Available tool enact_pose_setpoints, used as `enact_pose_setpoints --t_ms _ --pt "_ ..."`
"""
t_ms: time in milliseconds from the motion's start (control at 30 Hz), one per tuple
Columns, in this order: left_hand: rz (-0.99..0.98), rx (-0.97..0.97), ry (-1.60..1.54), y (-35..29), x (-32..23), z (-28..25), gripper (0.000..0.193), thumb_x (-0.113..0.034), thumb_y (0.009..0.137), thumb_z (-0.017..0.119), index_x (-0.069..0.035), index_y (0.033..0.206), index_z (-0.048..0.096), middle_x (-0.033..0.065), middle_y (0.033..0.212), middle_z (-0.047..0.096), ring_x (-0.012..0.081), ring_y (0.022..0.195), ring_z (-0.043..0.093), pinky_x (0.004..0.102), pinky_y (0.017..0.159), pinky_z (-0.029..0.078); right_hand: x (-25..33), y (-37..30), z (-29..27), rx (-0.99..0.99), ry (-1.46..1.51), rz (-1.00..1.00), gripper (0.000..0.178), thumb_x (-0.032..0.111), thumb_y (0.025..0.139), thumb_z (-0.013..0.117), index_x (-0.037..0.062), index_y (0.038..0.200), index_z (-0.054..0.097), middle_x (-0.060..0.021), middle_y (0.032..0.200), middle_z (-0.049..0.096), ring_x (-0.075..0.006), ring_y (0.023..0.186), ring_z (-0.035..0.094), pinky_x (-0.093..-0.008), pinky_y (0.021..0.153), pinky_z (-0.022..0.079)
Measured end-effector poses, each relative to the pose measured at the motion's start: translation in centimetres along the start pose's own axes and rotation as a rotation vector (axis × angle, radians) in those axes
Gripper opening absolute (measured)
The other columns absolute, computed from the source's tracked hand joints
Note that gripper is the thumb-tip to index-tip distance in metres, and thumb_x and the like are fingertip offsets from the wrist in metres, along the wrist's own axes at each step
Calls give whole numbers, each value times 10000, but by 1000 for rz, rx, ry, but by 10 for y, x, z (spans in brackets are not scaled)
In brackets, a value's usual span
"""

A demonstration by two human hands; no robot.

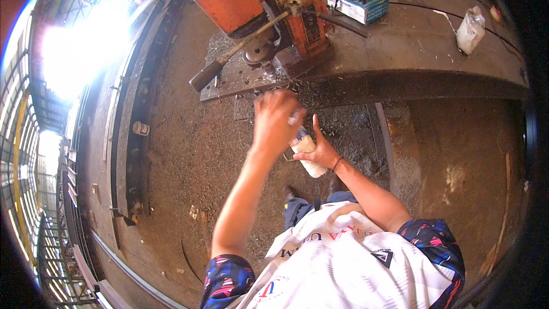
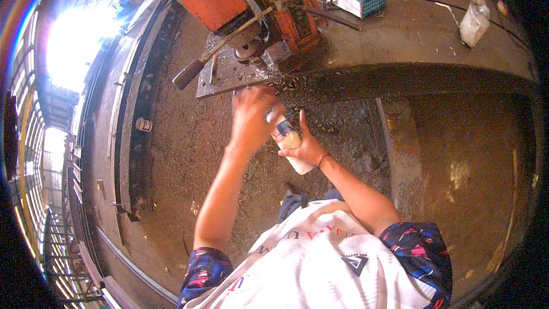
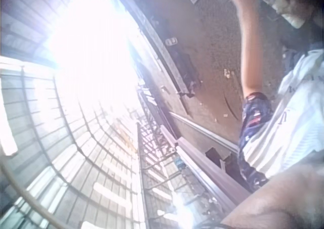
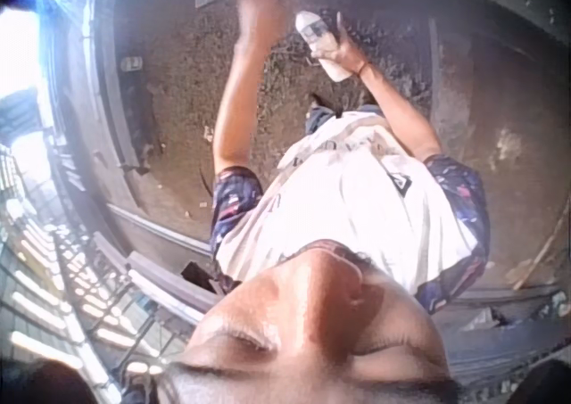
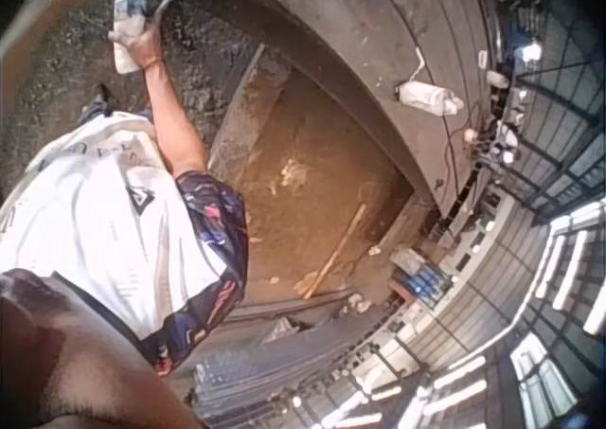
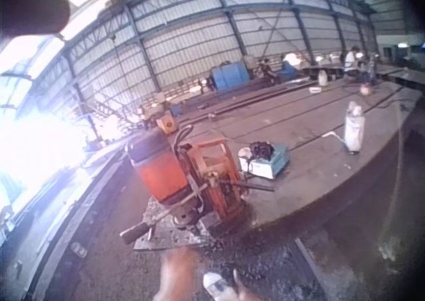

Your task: The person operates a stationary drill press to drill holes into a metal plate. They repeatedly apply liquid from a bottle to the drill bit and work area while lowering and raising the drill head.

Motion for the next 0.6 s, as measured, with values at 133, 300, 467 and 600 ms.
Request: enact_pose_setpoints --t_ms 133,300,467,600 --pt "-143 344 123 -53 7 98 280 -229 763 666 -102 1006 724 221 1409 416 404 1353 305 584 1117 175 10 2 1 -3 -245 -60 1443 304 630 897 88 1476 -251 -298 1383 443 -375 1211 538 -396 991 443" --pt "-227 421 102 -66 17 132 329 -242 726 659 -154 1030 748 269 1509 283 481 1415 147 675 1109 -11 -5 7 0 -11 -249 -70 1397 280 674 856 92 1463 -281 -294 1305 509 -421 1111 587 -415 924 478" --pt "-277 331 23 -64 19 131 273 -244 764 665 -173 1012 755 271 1513 280 488 1419 141 688 1091 -52 4 9 -6 -43 -301 -29 1392 271 677 851 87 1459 -286 -285 1296 524 -423 1104 592 -420 927 476" --pt "-288 278 1 -55 16 127 224 -255 788 669 -150 967 752 237 1470 368 452 1404 216 658 1111 -13 -5 12 -12 -74 -288 -105 1422 277 651 872 73 1458 -281 -277 1315 519 -402 1135 586 -418 947 467"
Point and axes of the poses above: each hand's wrist, its own y-axis towards the middle knuckle, its own z-axis out of the palm, x = y × z, the point moved 9 cm from there along y, towards the middle knuckle
